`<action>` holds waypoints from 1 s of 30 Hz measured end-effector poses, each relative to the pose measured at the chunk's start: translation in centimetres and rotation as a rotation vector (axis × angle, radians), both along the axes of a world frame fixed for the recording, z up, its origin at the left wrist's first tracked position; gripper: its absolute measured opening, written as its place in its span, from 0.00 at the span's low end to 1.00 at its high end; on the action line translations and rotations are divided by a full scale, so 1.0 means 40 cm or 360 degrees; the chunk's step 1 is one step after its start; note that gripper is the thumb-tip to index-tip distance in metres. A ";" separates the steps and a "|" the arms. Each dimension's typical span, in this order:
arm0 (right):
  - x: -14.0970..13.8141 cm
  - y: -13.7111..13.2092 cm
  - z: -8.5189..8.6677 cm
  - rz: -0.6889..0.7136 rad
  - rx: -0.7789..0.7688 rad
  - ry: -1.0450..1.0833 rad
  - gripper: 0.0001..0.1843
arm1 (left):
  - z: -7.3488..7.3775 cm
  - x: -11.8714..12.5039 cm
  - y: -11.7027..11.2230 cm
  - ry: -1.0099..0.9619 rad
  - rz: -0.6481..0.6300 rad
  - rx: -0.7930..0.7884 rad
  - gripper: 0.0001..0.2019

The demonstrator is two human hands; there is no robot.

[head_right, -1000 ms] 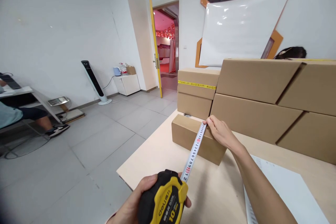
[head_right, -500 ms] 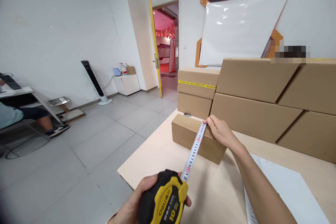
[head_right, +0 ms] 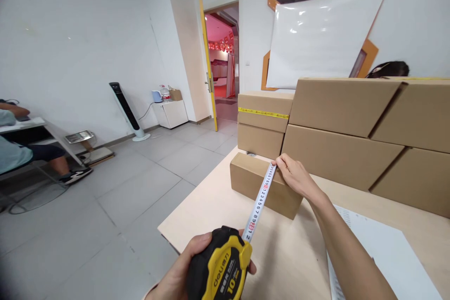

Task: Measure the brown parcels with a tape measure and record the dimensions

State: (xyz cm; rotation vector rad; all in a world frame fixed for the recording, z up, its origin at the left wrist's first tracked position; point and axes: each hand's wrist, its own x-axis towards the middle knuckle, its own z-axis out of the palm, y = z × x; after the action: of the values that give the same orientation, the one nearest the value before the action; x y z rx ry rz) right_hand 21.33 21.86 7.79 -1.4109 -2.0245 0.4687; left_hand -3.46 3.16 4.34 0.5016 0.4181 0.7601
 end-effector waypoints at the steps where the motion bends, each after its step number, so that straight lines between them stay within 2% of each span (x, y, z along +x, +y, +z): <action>1: -0.001 0.001 -0.001 -0.0001 -0.0006 0.0018 0.18 | -0.004 0.000 0.001 -0.0011 -0.0012 -0.0009 0.34; 4: -0.002 -0.001 0.004 -0.0011 -0.0037 0.0178 0.14 | -0.010 0.000 0.006 0.0003 -0.0036 0.0037 0.35; 6: 0.002 -0.012 0.020 -0.0048 0.0014 0.0385 0.12 | -0.004 -0.005 0.014 0.0122 -0.0036 0.0193 0.37; 10: 0.055 -0.077 0.069 -0.0188 0.0323 0.0728 0.15 | 0.020 -0.040 0.038 0.0643 -0.0158 0.0787 0.42; 13: 0.141 -0.160 0.074 -0.0260 0.0352 0.0677 0.19 | 0.026 -0.083 0.059 0.1208 -0.0234 0.1298 0.42; 16: 0.221 -0.255 0.027 -0.0393 0.0280 0.0452 0.19 | 0.013 -0.114 0.081 0.1613 -0.0286 0.1548 0.51; 18: 0.236 -0.317 -0.023 -0.0423 0.0212 0.0389 0.18 | 0.003 -0.112 0.096 0.1755 -0.0354 0.1629 0.57; 20: 0.204 -0.375 -0.077 -0.0349 0.0068 0.0410 0.17 | -0.004 -0.088 0.111 0.1797 -0.0447 0.1729 0.58; 23: 0.096 -0.445 -0.150 -0.0181 -0.0220 0.0468 0.13 | -0.015 -0.022 0.128 0.1756 -0.0609 0.1876 0.56; 25: 0.030 -0.475 -0.190 -0.0045 -0.0248 0.0487 0.09 | -0.029 0.021 0.134 0.1709 -0.0661 0.1939 0.56; 26: 0.012 -0.485 -0.206 0.0027 -0.0209 0.0462 0.12 | -0.039 0.038 0.137 0.1695 -0.0662 0.1957 0.56; 28: 0.018 -0.501 -0.229 -0.0100 -0.0093 0.0412 0.14 | -0.059 0.057 0.144 0.1706 -0.0619 0.1980 0.55; 30: 0.075 -0.515 -0.241 -0.0547 0.0000 0.0294 0.14 | -0.076 0.058 0.158 0.1813 -0.0561 0.2019 0.51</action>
State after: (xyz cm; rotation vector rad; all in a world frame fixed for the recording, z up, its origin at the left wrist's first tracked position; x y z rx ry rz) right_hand 24.31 1.25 -1.83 -1.6118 -1.5961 0.4299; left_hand -1.15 9.49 1.31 2.1808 0.8338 0.2303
